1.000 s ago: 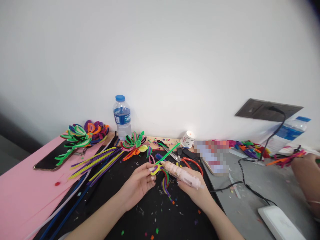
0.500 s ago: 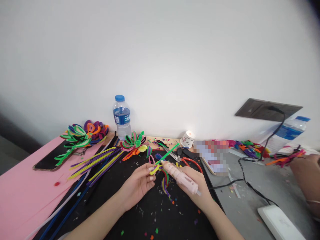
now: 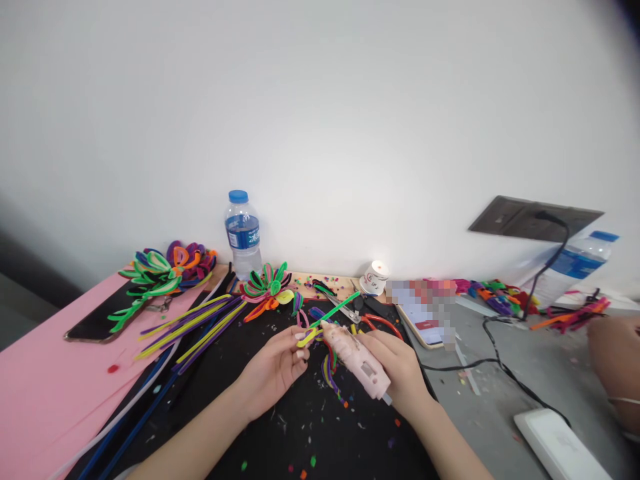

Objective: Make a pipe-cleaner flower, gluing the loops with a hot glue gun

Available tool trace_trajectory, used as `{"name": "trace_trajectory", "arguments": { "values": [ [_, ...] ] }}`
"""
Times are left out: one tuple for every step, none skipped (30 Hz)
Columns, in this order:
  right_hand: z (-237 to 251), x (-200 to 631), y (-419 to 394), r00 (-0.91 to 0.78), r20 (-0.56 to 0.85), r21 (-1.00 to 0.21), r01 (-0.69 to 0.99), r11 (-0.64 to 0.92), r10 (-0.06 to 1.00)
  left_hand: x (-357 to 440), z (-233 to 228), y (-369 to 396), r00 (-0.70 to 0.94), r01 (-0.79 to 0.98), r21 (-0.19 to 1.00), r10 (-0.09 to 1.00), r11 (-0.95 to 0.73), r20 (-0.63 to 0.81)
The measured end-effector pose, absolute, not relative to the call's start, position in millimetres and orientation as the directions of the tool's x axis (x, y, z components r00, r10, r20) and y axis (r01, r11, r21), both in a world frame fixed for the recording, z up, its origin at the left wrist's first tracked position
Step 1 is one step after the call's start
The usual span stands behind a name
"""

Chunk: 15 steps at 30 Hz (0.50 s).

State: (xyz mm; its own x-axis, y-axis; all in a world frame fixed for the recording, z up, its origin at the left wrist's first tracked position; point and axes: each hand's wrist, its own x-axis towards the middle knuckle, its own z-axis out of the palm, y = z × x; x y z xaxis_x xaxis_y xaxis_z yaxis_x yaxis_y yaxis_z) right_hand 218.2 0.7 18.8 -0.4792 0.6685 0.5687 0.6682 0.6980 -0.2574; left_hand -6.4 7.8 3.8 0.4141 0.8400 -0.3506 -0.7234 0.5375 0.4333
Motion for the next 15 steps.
{"name": "trace_trajectory", "arguments": {
  "values": [
    [18.5,218.7,0.9,-0.489,0.579,-0.214,0.681,0.7,0.653,-6.6,3.7,7.9,0.415,-0.725,0.43,0.839,0.538,-0.352],
    [18.3,219.2,1.0,-0.497,0.589,-0.172,0.693,0.7,0.637,-6.9,3.5,8.0,0.413,-0.728,0.425,0.839,0.538,-0.355],
    [18.1,219.6,1.2,-0.505,0.597,-0.134,0.704,0.698,0.623,-7.2,3.4,8.0,0.411,-0.73,0.421,0.838,0.538,-0.358],
    [18.0,219.9,1.5,-0.512,0.602,-0.103,0.711,0.696,0.612,-7.5,3.2,8.1,0.409,-0.732,0.418,0.837,0.539,-0.363],
    [18.0,220.1,1.8,-0.519,0.603,-0.078,0.717,0.693,0.605,-7.8,3.1,8.1,0.405,-0.733,0.415,0.836,0.539,-0.369],
    [18.1,220.2,2.1,-0.524,0.602,-0.059,0.723,0.688,0.603,-8.0,3.1,8.2,0.403,-0.734,0.412,0.835,0.539,-0.374],
    [18.2,220.2,2.4,-0.527,0.601,-0.043,0.73,0.682,0.601,-8.2,3.2,8.4,0.402,-0.735,0.41,0.834,0.54,-0.378],
    [18.4,220.3,2.6,-0.53,0.595,-0.029,0.738,0.675,0.605,-8.2,3.4,8.5,0.401,-0.736,0.406,0.832,0.541,-0.383],
    [18.6,220.4,2.9,-0.53,0.589,-0.017,0.746,0.665,0.61,-8.1,3.8,8.7,0.4,-0.738,0.402,0.831,0.542,-0.386],
    [18.9,220.6,3.1,-0.53,0.586,-0.003,0.755,0.655,0.613,-7.9,4.3,8.9,0.399,-0.74,0.397,0.83,0.543,-0.39],
    [19.3,221.1,3.3,-0.529,0.587,0.011,0.763,0.646,0.613,-7.7,4.9,8.9,0.399,-0.741,0.394,0.829,0.543,-0.393],
    [19.6,221.7,3.5,-0.529,0.589,0.026,0.768,0.64,0.611,-7.5,5.5,8.9,0.397,-0.744,0.39,0.828,0.543,-0.395],
    [19.9,222.5,3.7,-0.531,0.593,0.042,0.772,0.635,0.606,-7.3,6.1,8.7,0.397,-0.745,0.388,0.827,0.543,-0.398],
    [20.2,223.4,3.9,-0.531,0.596,0.057,0.776,0.629,0.602,-7.2,6.5,8.4,0.396,-0.745,0.386,0.826,0.544,-0.401],
    [20.5,224.6,4.1,-0.533,0.6,0.072,0.778,0.624,0.597,-7.2,6.8,8.0,0.396,-0.744,0.386,0.825,0.546,-0.404]
  ]
}}
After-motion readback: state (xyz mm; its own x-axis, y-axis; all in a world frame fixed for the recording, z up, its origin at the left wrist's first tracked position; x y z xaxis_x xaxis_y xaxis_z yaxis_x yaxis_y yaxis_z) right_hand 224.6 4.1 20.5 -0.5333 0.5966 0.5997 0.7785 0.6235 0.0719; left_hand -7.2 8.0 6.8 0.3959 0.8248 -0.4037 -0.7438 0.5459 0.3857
